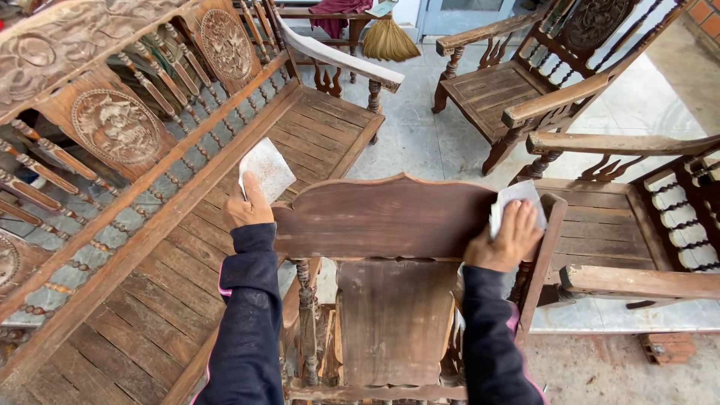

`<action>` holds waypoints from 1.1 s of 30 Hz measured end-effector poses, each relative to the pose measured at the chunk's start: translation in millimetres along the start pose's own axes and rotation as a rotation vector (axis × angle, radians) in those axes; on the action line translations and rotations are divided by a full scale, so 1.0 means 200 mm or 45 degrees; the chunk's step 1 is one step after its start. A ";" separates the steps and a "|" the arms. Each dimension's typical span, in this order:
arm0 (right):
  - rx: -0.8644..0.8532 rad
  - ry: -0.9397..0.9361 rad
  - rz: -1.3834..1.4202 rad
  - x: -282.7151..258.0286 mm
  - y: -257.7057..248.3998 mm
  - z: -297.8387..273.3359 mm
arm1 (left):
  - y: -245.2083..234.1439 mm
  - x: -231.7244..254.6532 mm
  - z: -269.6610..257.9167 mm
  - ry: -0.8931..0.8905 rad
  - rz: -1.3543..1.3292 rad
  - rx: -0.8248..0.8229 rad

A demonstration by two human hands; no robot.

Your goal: Sanding the backrest of a wooden chair using a piece of sandpaper.

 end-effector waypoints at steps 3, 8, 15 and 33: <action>-0.104 0.138 0.159 -0.34 0.08 0.00 | 0.00 -0.01 0.00 0.041 0.019 -0.017; -0.235 -0.472 0.454 -0.63 0.10 0.00 | -0.01 0.01 0.02 0.020 0.001 0.003; -0.033 0.119 -0.050 0.15 0.04 -0.28 | 0.02 -0.05 -0.01 -0.023 -0.126 0.047; -0.135 0.051 -0.015 -0.03 0.00 -0.48 | -0.03 0.04 0.00 0.029 0.007 -0.004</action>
Point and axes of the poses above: each hand's wrist, its own z-axis towards the middle knuckle, its own y-axis out of the palm, x = y × z, the point moved 3 cm from there along z, towards the middle knuckle, and after that the axes turned 3 degrees about x, right-handed, at the moved point
